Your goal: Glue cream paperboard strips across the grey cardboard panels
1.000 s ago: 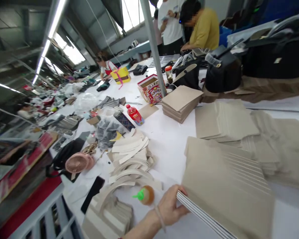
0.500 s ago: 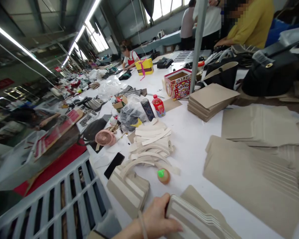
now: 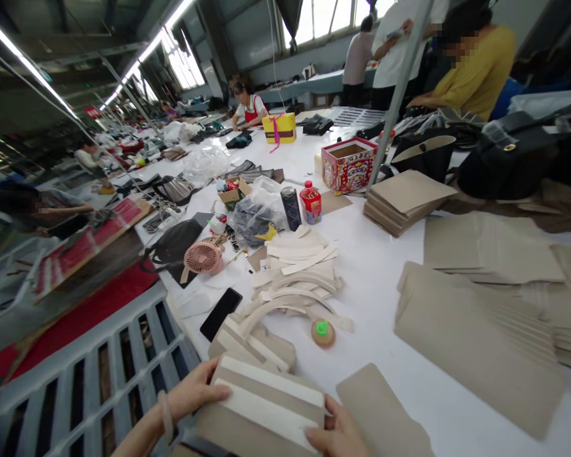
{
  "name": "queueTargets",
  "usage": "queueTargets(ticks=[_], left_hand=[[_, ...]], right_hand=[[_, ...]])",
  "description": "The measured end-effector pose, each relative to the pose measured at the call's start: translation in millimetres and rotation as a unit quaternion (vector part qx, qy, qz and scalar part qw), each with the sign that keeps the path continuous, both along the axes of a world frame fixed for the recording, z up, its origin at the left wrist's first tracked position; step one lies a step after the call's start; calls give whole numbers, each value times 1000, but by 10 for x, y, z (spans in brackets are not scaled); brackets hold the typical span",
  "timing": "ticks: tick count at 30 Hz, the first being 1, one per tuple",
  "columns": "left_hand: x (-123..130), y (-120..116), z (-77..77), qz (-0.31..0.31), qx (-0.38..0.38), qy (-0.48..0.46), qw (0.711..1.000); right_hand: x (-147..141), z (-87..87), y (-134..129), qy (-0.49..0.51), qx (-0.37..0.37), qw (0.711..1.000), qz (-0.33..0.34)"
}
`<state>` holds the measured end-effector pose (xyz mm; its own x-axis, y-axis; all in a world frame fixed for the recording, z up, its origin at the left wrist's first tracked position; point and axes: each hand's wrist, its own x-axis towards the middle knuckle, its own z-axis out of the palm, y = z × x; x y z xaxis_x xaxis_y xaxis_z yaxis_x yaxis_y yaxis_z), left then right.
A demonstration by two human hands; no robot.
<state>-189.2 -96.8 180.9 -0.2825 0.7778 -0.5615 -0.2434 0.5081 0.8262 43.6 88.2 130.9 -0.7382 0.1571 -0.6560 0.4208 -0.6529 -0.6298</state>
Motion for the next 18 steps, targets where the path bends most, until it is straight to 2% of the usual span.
queueTargets(ticks=[4, 8, 14, 18], left_hand=[[-372, -70, -79, -34, -33, 45, 998], [-685, -72, -212, -39, -57, 83, 994], [-1114, 20, -399, -28, -88, 140, 986], [-1197, 63, -416, -19, -91, 163, 982]], right_hand=[[-309, -156, -232, 9, -39, 999, -27], [-552, -255, -330, -4, -56, 997, -55], [-955, -215, -328, 4, -55, 993, -107], [-1053, -240, -345, 20, -14, 992, -123]])
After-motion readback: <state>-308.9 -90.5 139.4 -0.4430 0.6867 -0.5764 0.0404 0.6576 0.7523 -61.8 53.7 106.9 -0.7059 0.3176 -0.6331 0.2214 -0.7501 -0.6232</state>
